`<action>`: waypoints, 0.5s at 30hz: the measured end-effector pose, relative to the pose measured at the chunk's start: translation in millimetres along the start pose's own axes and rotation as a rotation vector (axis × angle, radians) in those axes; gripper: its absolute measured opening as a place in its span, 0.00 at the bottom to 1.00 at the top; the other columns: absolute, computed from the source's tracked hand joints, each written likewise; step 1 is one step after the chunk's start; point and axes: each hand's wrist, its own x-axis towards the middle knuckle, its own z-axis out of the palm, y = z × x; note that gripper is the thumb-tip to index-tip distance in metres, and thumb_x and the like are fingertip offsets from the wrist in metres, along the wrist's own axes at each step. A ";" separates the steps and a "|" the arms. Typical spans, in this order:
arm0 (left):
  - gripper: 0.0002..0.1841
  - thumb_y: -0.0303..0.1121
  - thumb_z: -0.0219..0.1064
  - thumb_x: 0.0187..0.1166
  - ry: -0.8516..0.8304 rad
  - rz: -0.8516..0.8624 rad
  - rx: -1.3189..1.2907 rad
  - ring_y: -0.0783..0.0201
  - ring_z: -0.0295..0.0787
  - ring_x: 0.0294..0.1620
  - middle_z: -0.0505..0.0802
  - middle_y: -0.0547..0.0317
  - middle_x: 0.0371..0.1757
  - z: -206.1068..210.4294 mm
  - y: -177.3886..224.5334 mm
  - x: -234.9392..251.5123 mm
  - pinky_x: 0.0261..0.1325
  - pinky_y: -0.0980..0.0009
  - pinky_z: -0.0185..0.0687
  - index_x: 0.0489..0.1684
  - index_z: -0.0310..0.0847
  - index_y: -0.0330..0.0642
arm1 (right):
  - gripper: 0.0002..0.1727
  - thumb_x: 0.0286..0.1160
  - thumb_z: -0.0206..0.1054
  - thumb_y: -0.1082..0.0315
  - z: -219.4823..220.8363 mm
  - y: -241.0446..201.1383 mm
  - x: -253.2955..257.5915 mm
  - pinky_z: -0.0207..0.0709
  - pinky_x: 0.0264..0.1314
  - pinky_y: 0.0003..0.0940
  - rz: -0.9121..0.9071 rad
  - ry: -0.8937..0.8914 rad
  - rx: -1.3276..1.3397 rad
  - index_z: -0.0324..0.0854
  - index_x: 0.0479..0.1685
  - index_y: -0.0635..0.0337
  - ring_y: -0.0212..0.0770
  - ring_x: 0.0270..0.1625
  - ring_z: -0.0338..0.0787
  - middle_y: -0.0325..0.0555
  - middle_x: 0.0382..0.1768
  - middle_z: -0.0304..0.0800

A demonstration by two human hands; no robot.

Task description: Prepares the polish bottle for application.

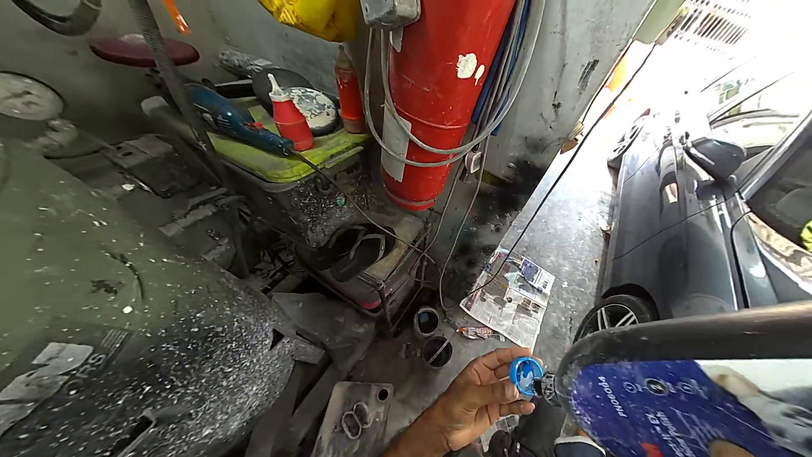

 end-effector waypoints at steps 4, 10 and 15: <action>0.28 0.20 0.69 0.78 -0.021 -0.005 -0.015 0.54 0.88 0.68 0.85 0.49 0.76 1.7 -0.9 2.6 0.67 0.59 0.87 0.80 0.76 0.45 | 0.23 0.76 0.74 0.65 8.9 -2.7 6.1 0.82 0.66 0.16 -0.014 0.029 -0.001 0.76 0.68 0.37 0.14 0.60 0.88 0.10 0.54 0.91; 0.28 0.21 0.69 0.78 -0.054 -0.003 -0.019 0.54 0.88 0.69 0.85 0.48 0.76 2.8 -2.2 5.8 0.66 0.60 0.88 0.80 0.76 0.44 | 0.23 0.75 0.74 0.68 13.0 -6.6 12.8 0.84 0.66 0.19 -0.047 0.075 -0.020 0.76 0.66 0.40 0.16 0.60 0.90 0.13 0.54 0.92; 0.28 0.21 0.69 0.78 -0.056 -0.006 -0.032 0.53 0.88 0.69 0.85 0.47 0.75 3.7 -2.6 5.6 0.66 0.59 0.88 0.80 0.75 0.44 | 0.23 0.74 0.75 0.70 15.7 -7.4 15.3 0.86 0.66 0.22 -0.048 0.082 -0.002 0.75 0.65 0.43 0.20 0.60 0.91 0.17 0.53 0.93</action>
